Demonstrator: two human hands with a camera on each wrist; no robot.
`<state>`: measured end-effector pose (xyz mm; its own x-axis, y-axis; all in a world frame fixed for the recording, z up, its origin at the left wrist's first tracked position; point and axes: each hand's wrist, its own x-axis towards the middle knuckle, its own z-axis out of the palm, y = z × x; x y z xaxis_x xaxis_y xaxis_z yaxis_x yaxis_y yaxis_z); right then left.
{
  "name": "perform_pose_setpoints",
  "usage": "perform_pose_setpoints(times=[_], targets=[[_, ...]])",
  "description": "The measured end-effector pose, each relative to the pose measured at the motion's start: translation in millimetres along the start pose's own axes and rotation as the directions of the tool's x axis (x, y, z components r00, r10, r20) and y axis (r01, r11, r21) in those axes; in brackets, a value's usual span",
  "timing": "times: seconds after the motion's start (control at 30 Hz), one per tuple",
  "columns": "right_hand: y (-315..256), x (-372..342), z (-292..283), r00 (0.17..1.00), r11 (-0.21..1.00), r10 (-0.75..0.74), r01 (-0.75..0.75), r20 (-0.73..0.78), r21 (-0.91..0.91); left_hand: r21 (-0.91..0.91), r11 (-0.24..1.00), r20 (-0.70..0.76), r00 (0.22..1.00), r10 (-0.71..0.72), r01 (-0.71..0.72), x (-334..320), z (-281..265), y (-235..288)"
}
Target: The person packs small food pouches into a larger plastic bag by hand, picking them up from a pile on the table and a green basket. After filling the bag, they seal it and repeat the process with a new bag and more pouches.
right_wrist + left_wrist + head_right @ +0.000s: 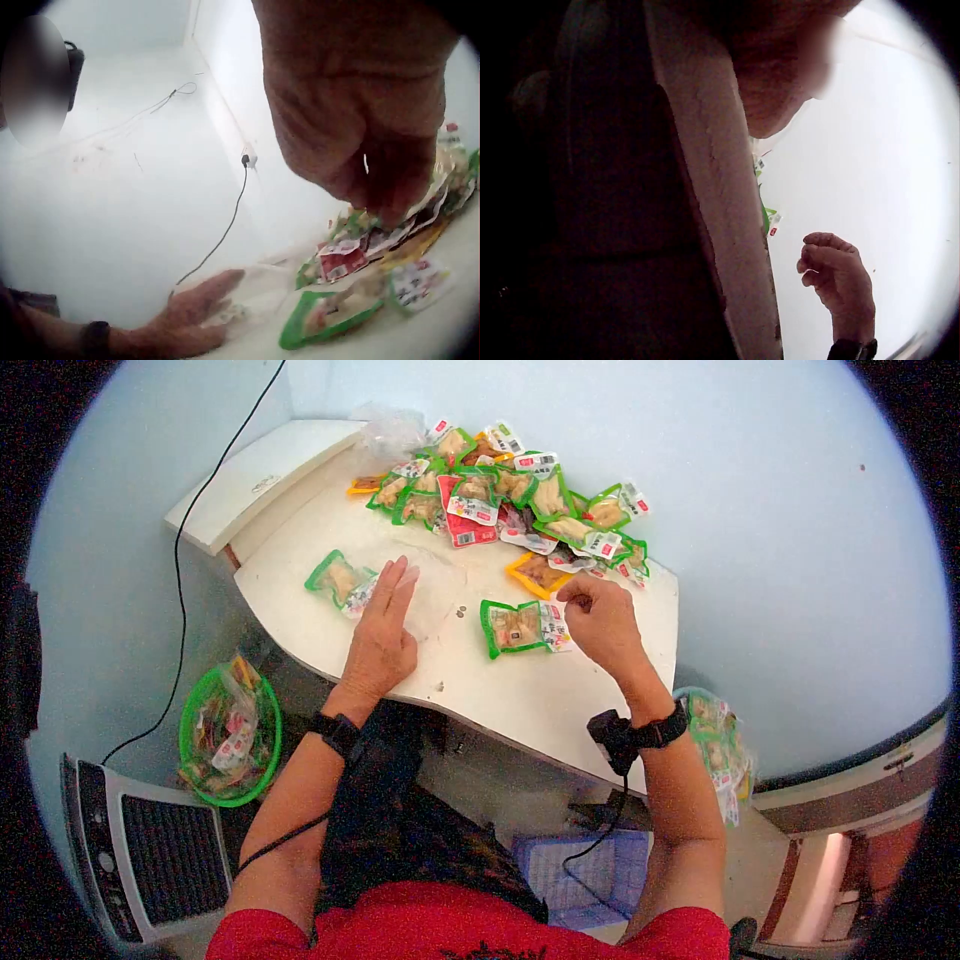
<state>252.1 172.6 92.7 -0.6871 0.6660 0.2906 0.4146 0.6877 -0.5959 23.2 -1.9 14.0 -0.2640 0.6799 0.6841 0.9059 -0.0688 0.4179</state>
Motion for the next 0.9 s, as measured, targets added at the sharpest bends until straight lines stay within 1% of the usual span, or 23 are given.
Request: perform_pose_setpoints(times=[0.03,0.07,0.17,0.2,0.3,0.4,0.5,0.6,0.7,0.73,0.83,0.87,0.9], targets=[[9,1,0,0.991,0.988,-0.131,0.130,-0.003,-0.085,0.001,1.000,0.000,1.000,0.004,-0.004,0,0,-1],[17,-5,2,0.983,0.958,-0.179,0.182,0.035,-0.221,0.001,1.000,0.000,1.000,0.008,-0.008,0,0,-1],[14,-11,10,0.936,0.930,-0.273,0.316,0.222,-0.187,0.008,1.000,0.000,1.000,0.005,-0.005,1,0,1],[21,-8,14,0.893,0.881,-0.344,0.414,0.291,-0.229,0.012,1.000,0.000,1.000,0.002,-0.002,1,0,1],[30,-11,28,0.921,0.940,-0.258,0.309,0.294,-0.143,-0.001,1.000,0.009,1.000,0.006,-0.006,0,-1,1],[25,-7,22,0.914,0.916,-0.244,0.326,0.324,-0.232,-0.007,1.000,0.008,1.000,0.003,-0.003,0,-1,1],[12,-9,15,0.903,0.915,-0.123,0.263,0.411,-0.305,-0.003,1.000,0.004,1.000,-0.006,0.006,0,-1,2],[-4,-27,15,0.948,0.963,-0.154,0.207,0.277,-0.174,0.004,1.000,0.008,1.000,0.002,-0.002,-1,0,0],[-11,-44,27,0.951,0.937,-0.244,0.281,0.190,-0.207,0.001,1.000,0.001,1.000,0.011,-0.011,-1,0,1],[-9,-47,34,0.941,0.928,-0.285,0.319,0.183,-0.193,-0.008,1.000,0.002,1.000,0.012,-0.012,-1,1,1],[-21,-52,45,0.895,0.852,-0.402,0.443,0.196,-0.278,-0.026,0.999,0.004,1.000,0.019,-0.019,-1,-1,0],[-21,-51,50,0.882,0.803,-0.442,0.471,0.165,-0.365,-0.032,0.999,0.002,1.000,0.018,-0.018,-1,0,0],[-24,-49,54,0.926,0.857,-0.336,0.375,0.169,-0.353,-0.039,0.999,-0.001,1.000,0.014,-0.014,-2,0,0]])
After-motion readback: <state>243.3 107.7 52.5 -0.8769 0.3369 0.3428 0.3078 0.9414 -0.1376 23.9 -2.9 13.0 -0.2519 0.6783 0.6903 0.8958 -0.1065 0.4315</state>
